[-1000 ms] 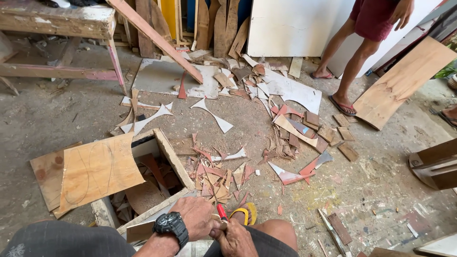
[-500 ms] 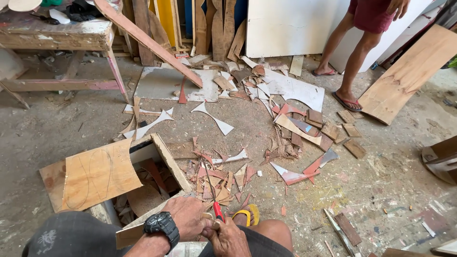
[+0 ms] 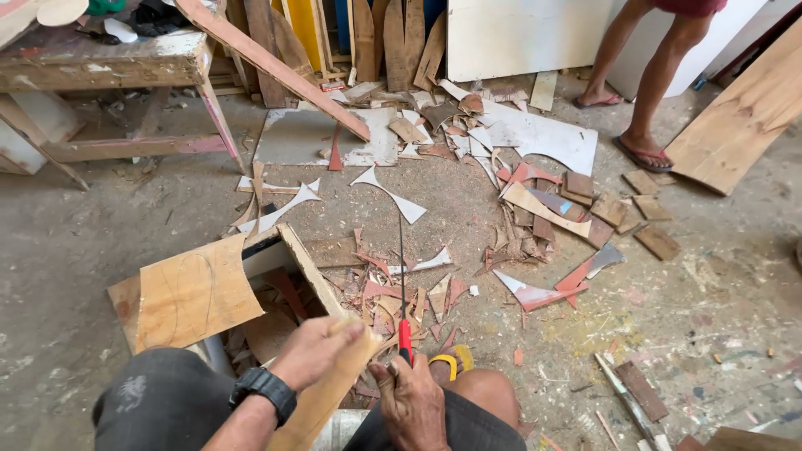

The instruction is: Cutting curved templates out of thin plywood sheets using a manual hand saw.

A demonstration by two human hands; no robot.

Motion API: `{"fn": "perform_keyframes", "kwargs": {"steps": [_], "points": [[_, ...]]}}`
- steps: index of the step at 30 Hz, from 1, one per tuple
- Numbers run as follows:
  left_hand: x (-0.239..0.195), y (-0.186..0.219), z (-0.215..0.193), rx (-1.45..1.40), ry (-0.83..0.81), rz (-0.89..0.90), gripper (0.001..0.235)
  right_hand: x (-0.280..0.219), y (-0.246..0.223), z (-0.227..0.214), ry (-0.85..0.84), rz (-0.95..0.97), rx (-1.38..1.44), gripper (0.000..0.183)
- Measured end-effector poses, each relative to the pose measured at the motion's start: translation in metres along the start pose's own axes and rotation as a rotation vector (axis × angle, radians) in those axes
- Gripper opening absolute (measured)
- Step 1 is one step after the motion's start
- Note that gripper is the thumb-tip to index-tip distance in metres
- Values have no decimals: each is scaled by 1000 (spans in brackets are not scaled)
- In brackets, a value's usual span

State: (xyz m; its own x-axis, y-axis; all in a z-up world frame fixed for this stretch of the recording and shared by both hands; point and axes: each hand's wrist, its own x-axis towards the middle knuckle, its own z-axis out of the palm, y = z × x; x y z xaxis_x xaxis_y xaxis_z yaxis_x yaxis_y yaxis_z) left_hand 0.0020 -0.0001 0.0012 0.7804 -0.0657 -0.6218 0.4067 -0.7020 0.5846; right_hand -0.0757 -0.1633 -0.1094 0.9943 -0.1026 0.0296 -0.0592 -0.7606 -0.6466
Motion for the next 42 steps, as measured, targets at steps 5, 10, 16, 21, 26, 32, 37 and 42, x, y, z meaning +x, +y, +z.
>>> {"fn": "perform_keyframes", "kwargs": {"steps": [5, 10, 16, 21, 26, 32, 37, 42], "points": [[8, -13, -10, -372, 30, 30, 90, 26, -7, -23, -108, 543, 659, 62], [-6, -2, -4, -459, 44, 78, 83, 44, 16, -9, -66, 613, 384, 64], [11, -12, 7, -501, 79, 103, 76, 36, -8, -38, -72, 660, 725, 65], [40, -44, 8, -516, 107, 215, 34, 39, -12, -39, -28, 721, 761, 48], [73, -68, -2, -439, 139, 191, 37, 41, -9, -28, -5, 762, 898, 30], [128, -86, -12, -270, 170, 44, 34, 35, 6, -16, -20, 651, 565, 76], [184, -111, 6, -307, 182, -105, 36, 21, 17, -12, 48, 512, -132, 68], [207, -119, 13, -270, 257, -162, 42, 22, 4, -2, 151, 384, -220, 57]]}}
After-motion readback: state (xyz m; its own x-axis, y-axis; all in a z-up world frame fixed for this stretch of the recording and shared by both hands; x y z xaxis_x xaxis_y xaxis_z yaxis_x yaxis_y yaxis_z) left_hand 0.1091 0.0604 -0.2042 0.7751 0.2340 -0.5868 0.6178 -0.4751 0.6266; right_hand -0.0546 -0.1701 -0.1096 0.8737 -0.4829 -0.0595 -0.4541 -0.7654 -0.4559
